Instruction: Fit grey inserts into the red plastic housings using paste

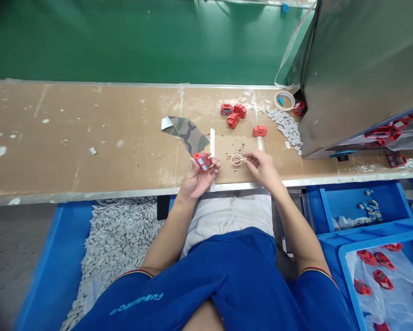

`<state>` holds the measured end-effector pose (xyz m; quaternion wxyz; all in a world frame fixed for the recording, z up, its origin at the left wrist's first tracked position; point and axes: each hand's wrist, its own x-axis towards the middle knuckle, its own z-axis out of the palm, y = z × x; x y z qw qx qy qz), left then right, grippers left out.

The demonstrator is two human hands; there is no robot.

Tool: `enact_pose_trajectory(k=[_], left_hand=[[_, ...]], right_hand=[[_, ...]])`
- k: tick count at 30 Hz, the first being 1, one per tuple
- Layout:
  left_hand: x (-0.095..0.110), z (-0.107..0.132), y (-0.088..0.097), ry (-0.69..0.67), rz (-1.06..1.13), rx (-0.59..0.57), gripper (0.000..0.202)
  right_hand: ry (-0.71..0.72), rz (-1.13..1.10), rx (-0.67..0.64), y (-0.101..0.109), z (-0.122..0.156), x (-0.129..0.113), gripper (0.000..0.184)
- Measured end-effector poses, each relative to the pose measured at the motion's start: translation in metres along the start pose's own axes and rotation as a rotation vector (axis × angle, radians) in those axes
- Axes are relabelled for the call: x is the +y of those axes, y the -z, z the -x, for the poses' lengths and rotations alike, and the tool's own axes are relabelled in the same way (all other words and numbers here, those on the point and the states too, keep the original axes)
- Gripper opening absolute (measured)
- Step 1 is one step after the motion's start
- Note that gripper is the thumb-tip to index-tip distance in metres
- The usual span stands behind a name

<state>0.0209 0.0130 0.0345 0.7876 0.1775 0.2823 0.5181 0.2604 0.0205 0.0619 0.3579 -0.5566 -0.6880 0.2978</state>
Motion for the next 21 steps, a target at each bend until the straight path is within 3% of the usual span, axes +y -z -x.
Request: enact_pose_trajectory(k=[9, 15, 18, 21], left_hand=[[-0.004, 0.006, 0.001, -0.017, 0.053, -0.054, 0.060], [-0.014, 0.007, 0.014, -0.123, -0.280, -0.095, 0.056], [-0.017, 0.009, 0.017, -0.127, -0.443, -0.140, 0.051], [-0.019, 0.012, 0.017, -0.257, -0.615, -0.143, 0.045]], right_hand=[[0.050, -0.001, 0.125, -0.017, -0.003, 0.004, 0.011], [0.109, -0.090, 0.251, -0.024, -0.001, 0.001, 0.013], [0.022, -0.141, 0.290, -0.028, 0.003, 0.000, 0.020], [-0.120, -0.237, 0.337, -0.034, 0.008, 0.004, 0.035]])
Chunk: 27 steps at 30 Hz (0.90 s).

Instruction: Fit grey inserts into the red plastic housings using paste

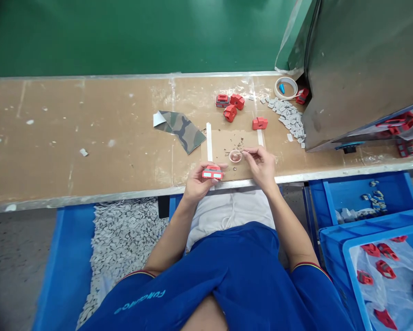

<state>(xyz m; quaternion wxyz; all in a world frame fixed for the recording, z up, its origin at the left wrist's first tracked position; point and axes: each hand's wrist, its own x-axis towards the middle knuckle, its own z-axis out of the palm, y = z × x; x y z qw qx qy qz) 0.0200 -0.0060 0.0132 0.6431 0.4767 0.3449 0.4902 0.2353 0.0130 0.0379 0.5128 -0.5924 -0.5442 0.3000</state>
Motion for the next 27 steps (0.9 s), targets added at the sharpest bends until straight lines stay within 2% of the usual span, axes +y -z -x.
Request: enact_pose_trajectory(k=[4, 7, 10, 13, 17, 22, 27], left_hand=[[0.002, 0.003, -0.003, -0.183, -0.275, 0.088, 0.037], [0.001, 0.004, -0.005, -0.159, -0.334, 0.051, 0.033], [-0.001, 0.005, -0.007, -0.113, -0.373, 0.018, 0.032], [-0.003, 0.006, -0.008, -0.092, -0.406, 0.006, 0.034], [-0.002, 0.005, -0.009, -0.125, -0.495, -0.006, 0.028], [0.003, 0.003, -0.010, -0.177, -0.595, -0.027, 0.022], [0.004, 0.003, -0.011, -0.178, -0.611, -0.029, 0.021]], right_hand=[[-0.126, -0.138, 0.086, -0.003, 0.005, 0.004, 0.050], [-0.129, -0.167, 0.097, -0.001, 0.009, -0.005, 0.049], [-0.068, -0.198, 0.124, 0.003, 0.020, -0.020, 0.042], [-0.023, -0.177, 0.078, 0.008, 0.035, -0.031, 0.033], [0.001, -0.029, -0.018, 0.009, 0.047, -0.031, 0.029], [0.061, 0.028, -0.034, 0.006, 0.048, -0.029, 0.025], [0.043, 0.061, -0.064, 0.005, 0.047, -0.030, 0.027]])
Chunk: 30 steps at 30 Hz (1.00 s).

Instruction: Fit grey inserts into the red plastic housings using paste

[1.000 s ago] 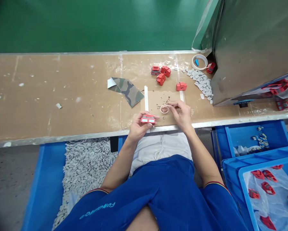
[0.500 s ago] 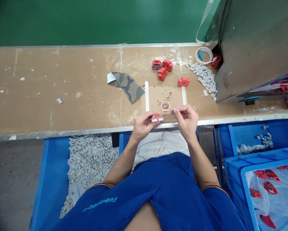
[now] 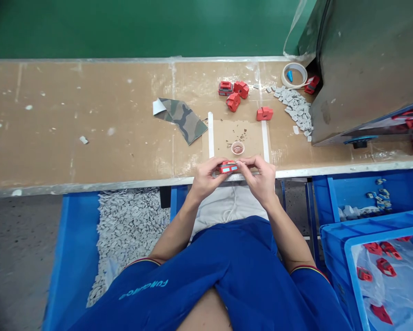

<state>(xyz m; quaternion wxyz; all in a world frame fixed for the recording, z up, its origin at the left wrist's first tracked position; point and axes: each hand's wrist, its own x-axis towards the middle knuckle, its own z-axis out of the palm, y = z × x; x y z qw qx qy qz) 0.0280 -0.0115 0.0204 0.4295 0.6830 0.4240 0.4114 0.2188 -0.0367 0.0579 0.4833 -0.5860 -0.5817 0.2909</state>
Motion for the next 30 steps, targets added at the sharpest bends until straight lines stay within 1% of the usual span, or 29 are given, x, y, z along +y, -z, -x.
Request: enact_pose_trajectory(k=[3, 6, 9, 12, 15, 17, 19, 21, 23, 25, 27, 28, 30], left_hand=[[0.000, 0.000, 0.000, -0.014, -0.007, -0.004, 0.021], [0.001, 0.000, 0.000, -0.024, -0.010, -0.004, 0.020], [0.001, -0.001, 0.000, -0.012, 0.001, -0.007, 0.019], [0.001, 0.000, 0.000, 0.005, 0.024, -0.001, 0.020], [0.000, 0.001, 0.000, 0.031, 0.054, 0.014, 0.022], [-0.001, 0.002, 0.000, 0.049, 0.080, 0.015, 0.024], [-0.002, 0.003, 0.001, 0.060, 0.101, 0.013, 0.025], [-0.004, 0.004, 0.001, 0.064, 0.116, 0.013, 0.026], [-0.006, 0.004, 0.001, 0.068, 0.136, 0.009, 0.027], [-0.008, 0.005, 0.001, 0.072, 0.162, 0.008, 0.027], [-0.010, 0.005, 0.000, 0.076, 0.183, 0.013, 0.028], [-0.011, 0.005, 0.000, 0.077, 0.189, 0.015, 0.029], [-0.012, 0.005, 0.001, 0.075, 0.200, 0.016, 0.029]], right_hand=[[-0.006, 0.005, 0.000, -0.001, -0.001, 0.001, 0.028], [0.006, 0.004, 0.006, -0.001, -0.001, 0.001, 0.025], [0.000, 0.003, -0.003, -0.001, 0.000, 0.001, 0.025], [-0.027, -0.020, -0.005, 0.001, 0.001, 0.000, 0.028], [-0.015, -0.033, 0.075, 0.005, -0.007, 0.002, 0.030], [0.029, 0.010, 0.146, 0.005, -0.016, 0.005, 0.032], [0.084, 0.073, 0.165, 0.002, -0.026, 0.009, 0.034], [0.128, 0.113, 0.122, -0.005, -0.033, 0.012, 0.034], [0.156, 0.122, 0.049, -0.011, -0.036, 0.016, 0.032], [0.172, 0.152, -0.030, -0.011, -0.039, 0.019, 0.030], [0.166, 0.211, -0.056, 0.002, -0.043, 0.024, 0.033], [0.151, 0.252, -0.033, 0.014, -0.047, 0.028, 0.034], [0.082, 0.377, 0.065, 0.045, -0.056, 0.038, 0.033]])
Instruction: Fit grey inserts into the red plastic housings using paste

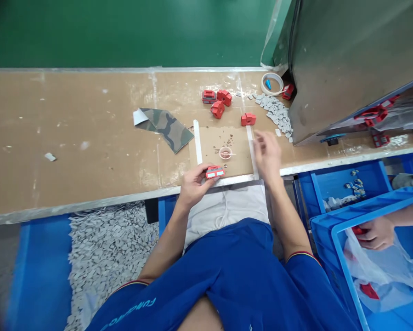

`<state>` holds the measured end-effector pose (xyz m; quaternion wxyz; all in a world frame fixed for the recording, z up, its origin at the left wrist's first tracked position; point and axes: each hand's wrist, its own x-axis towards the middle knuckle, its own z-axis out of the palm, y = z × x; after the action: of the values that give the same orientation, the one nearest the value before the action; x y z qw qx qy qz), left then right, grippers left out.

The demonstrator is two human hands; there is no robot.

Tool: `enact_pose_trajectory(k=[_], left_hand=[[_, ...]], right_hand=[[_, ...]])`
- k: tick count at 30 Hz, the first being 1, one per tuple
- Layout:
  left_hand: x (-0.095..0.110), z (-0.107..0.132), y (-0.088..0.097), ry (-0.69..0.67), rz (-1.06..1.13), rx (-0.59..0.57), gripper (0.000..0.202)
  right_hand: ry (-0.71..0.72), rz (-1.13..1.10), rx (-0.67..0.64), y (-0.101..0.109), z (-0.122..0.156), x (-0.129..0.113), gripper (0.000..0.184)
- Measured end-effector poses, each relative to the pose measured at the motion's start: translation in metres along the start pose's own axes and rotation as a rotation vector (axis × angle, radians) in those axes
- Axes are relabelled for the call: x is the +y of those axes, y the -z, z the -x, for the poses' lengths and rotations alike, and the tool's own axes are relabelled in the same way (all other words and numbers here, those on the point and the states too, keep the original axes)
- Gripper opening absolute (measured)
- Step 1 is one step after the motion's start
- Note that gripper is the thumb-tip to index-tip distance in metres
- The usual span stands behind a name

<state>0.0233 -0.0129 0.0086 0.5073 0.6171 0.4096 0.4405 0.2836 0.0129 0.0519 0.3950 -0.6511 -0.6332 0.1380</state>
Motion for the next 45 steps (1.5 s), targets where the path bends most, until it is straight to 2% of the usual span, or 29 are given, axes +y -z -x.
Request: enact_pose_trajectory(k=[2, 4, 8, 12, 18, 22, 28, 30, 33, 36, 40, 43, 45], left_hand=[[0.000, 0.000, 0.000, -0.004, 0.004, -0.013, 0.029], [0.001, -0.001, 0.001, -0.012, 0.003, -0.027, 0.029], [0.003, -0.002, 0.001, -0.026, -0.007, -0.041, 0.029], [0.004, -0.001, 0.001, -0.040, -0.017, -0.041, 0.030], [0.003, 0.000, 0.002, -0.050, -0.040, -0.049, 0.029], [0.001, 0.000, 0.002, -0.061, -0.027, -0.049, 0.029], [-0.002, -0.002, 0.004, -0.119, -0.014, -0.061, 0.037], [-0.003, -0.003, 0.006, -0.155, 0.006, -0.083, 0.044], [-0.004, -0.003, 0.008, -0.162, 0.094, -0.102, 0.046], [-0.004, -0.003, 0.007, -0.061, 0.243, -0.095, 0.050], [-0.003, -0.003, 0.004, 0.068, 0.380, -0.102, 0.045], [-0.002, -0.004, 0.004, 0.099, 0.403, -0.119, 0.041], [-0.003, -0.005, 0.005, 0.114, 0.392, -0.116, 0.042]], right_hand=[[-0.123, 0.237, 0.048, 0.025, -0.008, 0.024, 0.029], [-0.228, 0.448, 0.037, 0.042, -0.012, 0.042, 0.029], [-0.302, 0.639, -0.048, 0.045, -0.008, 0.053, 0.035], [-0.274, 0.690, -0.014, 0.037, -0.002, 0.050, 0.043], [-0.203, 0.653, 0.030, 0.043, 0.007, 0.053, 0.046], [-0.131, 0.698, -0.054, 0.048, 0.003, 0.054, 0.039], [-0.107, 0.828, -0.292, 0.057, -0.019, 0.056, 0.028], [-0.113, 0.868, -0.312, 0.057, -0.026, 0.060, 0.030], [-0.121, 0.865, -0.272, 0.057, -0.031, 0.062, 0.032], [-0.090, 0.737, -0.209, 0.061, -0.023, 0.048, 0.027], [0.026, 0.179, -0.116, 0.055, 0.010, -0.003, 0.017], [0.043, -0.150, -0.245, 0.033, 0.036, -0.044, 0.014], [0.021, -0.282, -0.309, 0.015, 0.044, -0.060, 0.016]])
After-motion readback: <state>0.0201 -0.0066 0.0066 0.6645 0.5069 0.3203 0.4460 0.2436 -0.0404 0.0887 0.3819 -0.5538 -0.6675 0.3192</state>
